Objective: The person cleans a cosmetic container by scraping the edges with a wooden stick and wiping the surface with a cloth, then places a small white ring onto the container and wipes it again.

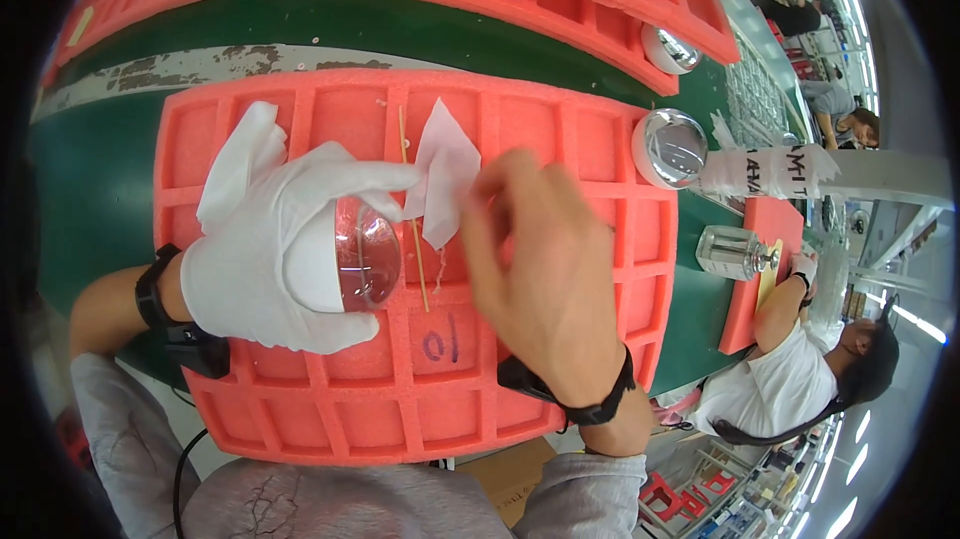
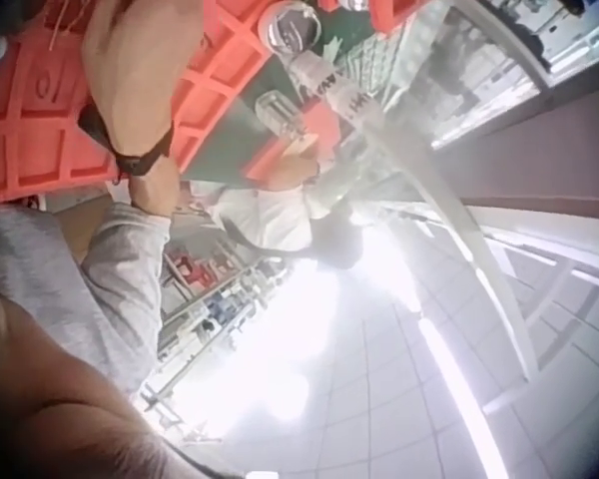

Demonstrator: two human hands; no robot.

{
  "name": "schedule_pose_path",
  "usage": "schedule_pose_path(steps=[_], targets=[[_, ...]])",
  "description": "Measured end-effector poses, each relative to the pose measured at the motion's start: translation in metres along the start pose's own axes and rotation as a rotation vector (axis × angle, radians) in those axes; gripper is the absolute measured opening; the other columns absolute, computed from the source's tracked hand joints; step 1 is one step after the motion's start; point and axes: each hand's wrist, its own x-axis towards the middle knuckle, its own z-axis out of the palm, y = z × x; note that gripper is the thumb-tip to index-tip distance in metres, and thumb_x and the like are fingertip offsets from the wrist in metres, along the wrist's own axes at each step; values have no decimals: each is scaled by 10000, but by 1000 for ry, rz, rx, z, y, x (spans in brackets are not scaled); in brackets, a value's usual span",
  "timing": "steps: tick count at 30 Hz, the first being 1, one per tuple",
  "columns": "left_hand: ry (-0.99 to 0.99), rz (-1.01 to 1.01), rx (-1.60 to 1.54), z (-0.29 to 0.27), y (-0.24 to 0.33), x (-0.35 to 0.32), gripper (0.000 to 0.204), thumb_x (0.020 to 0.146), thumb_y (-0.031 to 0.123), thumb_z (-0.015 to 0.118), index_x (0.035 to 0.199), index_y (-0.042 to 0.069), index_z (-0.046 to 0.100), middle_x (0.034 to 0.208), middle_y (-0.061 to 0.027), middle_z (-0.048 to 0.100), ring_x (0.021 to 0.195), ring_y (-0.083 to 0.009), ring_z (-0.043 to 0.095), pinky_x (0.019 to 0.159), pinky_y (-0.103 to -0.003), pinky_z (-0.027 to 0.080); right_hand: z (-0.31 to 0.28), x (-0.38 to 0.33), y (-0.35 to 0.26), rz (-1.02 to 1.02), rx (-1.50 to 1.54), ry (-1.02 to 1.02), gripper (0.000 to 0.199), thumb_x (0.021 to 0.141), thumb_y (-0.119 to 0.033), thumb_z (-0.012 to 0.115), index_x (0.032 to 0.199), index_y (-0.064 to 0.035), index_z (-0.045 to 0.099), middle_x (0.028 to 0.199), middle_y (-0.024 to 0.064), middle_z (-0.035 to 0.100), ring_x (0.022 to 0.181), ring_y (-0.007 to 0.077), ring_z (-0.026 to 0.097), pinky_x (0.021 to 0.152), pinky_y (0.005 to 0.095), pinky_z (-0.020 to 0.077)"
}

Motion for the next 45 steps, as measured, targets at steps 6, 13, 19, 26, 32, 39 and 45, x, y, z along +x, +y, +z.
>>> schedule_pose_path(steps=[6, 13, 19, 26, 32, 39, 45], targets=[[-7, 37, -82, -10, 3, 2, 567, 784, 276, 756, 1289, 73, 597, 1146, -62, 675, 1048, -217, 626, 1004, -349, 345, 8, -16, -10, 25, 36, -324, 244, 901, -10, 632, 1128, -3, 542, 746, 65, 628, 607, 185, 635, 551, 305, 487], [65, -184, -870, -13, -7, 5, 504, 1011, 424, 426, 1214, 18, 645, 1284, -125, 628, 1231, -242, 562, 1109, -340, 294, -10, 1, -2, 91, 636, -428, 263, 926, -27, 569, 1180, 32, 541, 844, 103, 698, 663, 170, 685, 544, 262, 500], [-27, -136, -1158, -22, -10, 7, 659, 1046, 498, 307, 1301, -44, 580, 1410, -168, 551, 1338, -257, 495, 1172, -354, 246, -17, 6, -7, 241, 1092, -339, 182, 966, 19, 457, 1085, 49, 591, 890, 107, 716, 721, 150, 686, 575, 229, 507], [-98, -46, -847, -14, -9, 3, 597, 979, 405, 530, 1404, -10, 470, 1426, -151, 551, 1325, -244, 516, 1181, -407, 220, -9, -6, 5, -124, 961, -21, 231, 1042, -154, 485, 1044, 54, 587, 799, 130, 676, 628, 164, 656, 552, 264, 514], [-142, 1, -416, -14, 2, 4, 699, 763, 221, 731, 1402, 52, 505, 1416, -97, 570, 1236, -232, 556, 1131, -398, 278, -11, -22, 9, -485, 847, 296, 350, 1066, -279, 482, 1007, 55, 572, 744, 139, 655, 521, 171, 609, 481, 290, 485], [-205, 36, -66, -12, 1, 3, 724, 695, 195, 814, 1367, 97, 562, 1401, -73, 577, 1177, -238, 565, 1061, -383, 355, -7, -15, 9, -212, 872, 506, 253, 1073, -200, 429, 1010, 15, 547, 606, 86, 546, 462, 140, 508, 449, 271, 443], [-102, 95, -143, -5, -6, 0, 676, 692, 218, 828, 1316, 109, 594, 1313, -66, 603, 1195, -252, 553, 1026, -395, 399, -5, -5, -5, -253, 341, 82, 182, 1020, -66, 468, 1035, 62, 596, 780, 148, 660, 604, 154, 634, 555, 261, 512]])
